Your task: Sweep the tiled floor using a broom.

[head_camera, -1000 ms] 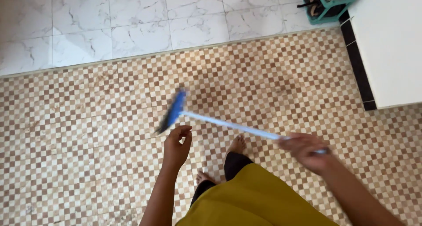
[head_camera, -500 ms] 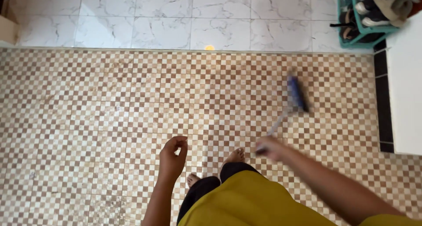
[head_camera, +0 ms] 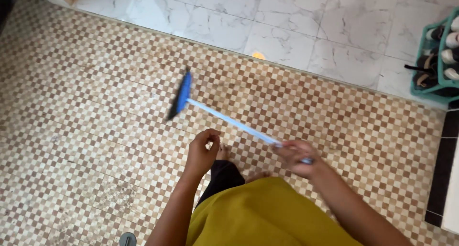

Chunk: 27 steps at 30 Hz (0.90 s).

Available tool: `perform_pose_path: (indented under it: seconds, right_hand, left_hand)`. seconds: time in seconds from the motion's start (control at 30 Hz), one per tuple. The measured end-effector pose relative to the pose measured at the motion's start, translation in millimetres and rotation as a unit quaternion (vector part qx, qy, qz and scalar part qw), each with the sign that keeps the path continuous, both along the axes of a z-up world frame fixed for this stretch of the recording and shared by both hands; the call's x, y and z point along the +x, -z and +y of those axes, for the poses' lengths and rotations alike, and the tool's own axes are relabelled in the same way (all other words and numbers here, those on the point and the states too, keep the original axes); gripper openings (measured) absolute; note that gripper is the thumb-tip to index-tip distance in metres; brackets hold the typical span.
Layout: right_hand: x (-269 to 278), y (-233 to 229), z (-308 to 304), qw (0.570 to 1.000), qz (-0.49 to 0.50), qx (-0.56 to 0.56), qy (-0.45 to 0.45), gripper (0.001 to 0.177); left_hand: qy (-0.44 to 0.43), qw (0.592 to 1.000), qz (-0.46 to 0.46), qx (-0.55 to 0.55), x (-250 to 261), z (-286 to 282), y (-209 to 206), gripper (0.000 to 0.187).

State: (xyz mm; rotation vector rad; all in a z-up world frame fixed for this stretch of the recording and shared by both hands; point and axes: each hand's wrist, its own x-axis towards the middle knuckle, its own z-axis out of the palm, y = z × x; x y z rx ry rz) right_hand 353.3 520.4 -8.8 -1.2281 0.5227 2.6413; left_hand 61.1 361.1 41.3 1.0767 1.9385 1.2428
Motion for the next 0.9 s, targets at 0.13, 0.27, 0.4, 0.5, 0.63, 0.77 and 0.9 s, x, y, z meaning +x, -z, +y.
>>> perform_pose_path:
  seconds: [0.13, 0.27, 0.4, 0.5, 0.63, 0.77, 0.9]
  right_hand:
    - [76.5, -53.1, 5.9, 0.983, -0.143, 0.047, 0.108, 0.046]
    - [114.5, -19.6, 0.5, 0.987, -0.11, 0.109, 0.055, 0.03]
    - [83.8, 29.4, 37.4, 0.934, -0.286, 0.192, -0.095, 0.02]
    - [68.5, 85.3, 76.9, 0.857, -0.422, 0.226, -0.191, 0.021]
    - [1.3, 158.4, 92.6, 0.792, -0.437, 0.297, -0.306, 0.01]
    - [-172.1, 153.8, 32.1, 0.816, -0.331, 0.288, -0.376, 0.012]
    - [-288.4, 118.7, 5.1, 0.772, -0.277, 0.325, -0.471, 0.032]
  left_hand:
    - [0.009, 1.0, 0.028, -0.001, -29.6, 11.8, 12.7, 0.019]
    - [0.004, 1.0, -0.023, 0.007, -48.5, 24.6, 0.4, 0.018]
    - [-0.003, 0.999, -0.032, -0.032, -72.7, 21.9, 5.7, 0.018]
    - [-0.001, 1.0, -0.015, -0.026, -97.1, 8.2, 26.0, 0.017]
    - [-0.03, 0.998, -0.013, -0.054, -126.0, -13.4, 20.8, 0.021]
    - [-0.058, 0.99, -0.036, -0.122, -151.8, -28.8, 17.7, 0.022]
    - [-0.071, 0.99, -0.03, -0.117, -176.2, -41.9, 27.8, 0.02]
